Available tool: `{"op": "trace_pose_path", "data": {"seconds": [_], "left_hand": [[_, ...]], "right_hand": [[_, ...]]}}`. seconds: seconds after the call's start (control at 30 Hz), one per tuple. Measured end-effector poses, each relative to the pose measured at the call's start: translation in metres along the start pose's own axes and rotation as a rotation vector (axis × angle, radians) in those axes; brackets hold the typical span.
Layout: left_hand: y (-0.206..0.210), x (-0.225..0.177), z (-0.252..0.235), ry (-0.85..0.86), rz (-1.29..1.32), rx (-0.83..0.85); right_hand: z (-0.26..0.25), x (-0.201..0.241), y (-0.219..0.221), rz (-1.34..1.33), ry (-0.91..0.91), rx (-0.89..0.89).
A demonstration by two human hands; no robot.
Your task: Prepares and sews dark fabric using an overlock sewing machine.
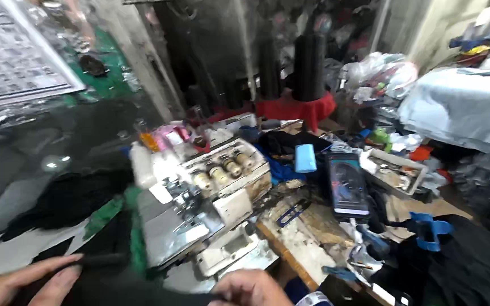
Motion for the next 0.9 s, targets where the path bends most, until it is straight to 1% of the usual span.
{"op": "trace_pose_path", "data": {"seconds": [0.07,0.1,0.13,0.17,0.2,0.27,0.3,0.33,0.37,0.4,0.47,0.5,0.53,0.6,0.67,0.73,0.8,0.83,0.9], "left_hand": [[0.006,0.045,0.011,-0.02,-0.056,-0.042],[0.013,0.067,0.019,-0.051,-0.146,-0.044],[0.021,0.086,0.03,-0.096,-0.239,-0.016],[0.028,0.095,0.04,-0.119,-0.319,0.014],[0.031,0.093,0.048,-0.119,-0.368,0.023],[0.03,0.067,0.061,-0.094,-0.338,-0.026],[0.033,0.05,0.064,-0.087,-0.241,-0.036],[0.043,0.034,0.066,-0.075,-0.102,-0.007],[0.058,0.018,0.067,-0.054,0.017,0.059],[0.077,0.005,0.067,-0.018,0.072,0.152],[0.111,-0.01,0.067,0.071,0.068,0.312],[0.117,-0.012,0.067,0.105,0.062,0.315],[0.112,-0.012,0.066,0.135,0.064,0.286],[0.083,-0.01,0.069,0.167,0.092,0.228],[0.047,0.002,0.079,0.119,0.17,0.199],[0.018,0.017,0.088,0.046,0.251,0.162],[-0.001,0.025,0.095,0.004,0.259,0.124],[-0.006,0.028,0.097,-0.011,0.264,0.11],[-0.006,0.035,0.102,-0.052,0.299,0.082]], "right_hand": [[-0.004,-0.014,0.0,-0.002,0.108,0.03],[-0.006,-0.024,0.002,0.005,0.166,0.051],[-0.007,-0.033,0.005,0.012,0.206,0.066],[-0.008,-0.038,0.006,0.023,0.225,0.073],[-0.008,-0.041,0.007,0.032,0.23,0.068],[-0.007,-0.042,0.005,0.051,0.227,0.052],[-0.007,-0.042,0.004,0.066,0.218,0.049],[-0.007,-0.041,0.004,0.083,0.206,0.055],[-0.008,-0.039,0.005,0.1,0.191,0.068],[-0.01,-0.035,0.007,0.117,0.171,0.083],[-0.011,-0.023,0.011,0.158,0.111,0.095],[-0.009,-0.017,0.012,0.185,0.079,0.096],[-0.007,-0.011,0.013,0.203,0.056,0.098],[0.006,-0.004,0.014,0.196,0.047,0.127],[0.025,-0.016,0.015,0.178,0.081,0.18],[0.047,-0.052,0.015,0.205,0.206,0.254],[0.067,-0.096,0.015,0.269,0.37,0.305],[0.074,-0.11,0.016,0.286,0.429,0.31],[0.08,-0.123,0.023,0.284,0.491,0.313]]}}
Point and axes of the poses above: each hand's wrist, its own z-axis away from the middle knuckle, its own y-axis out of the palm, x = y × z, the point moved 9 cm from there along -z, towards the middle knuckle, and after that the axes turned 4 degrees about y, right-handed, at the moved point
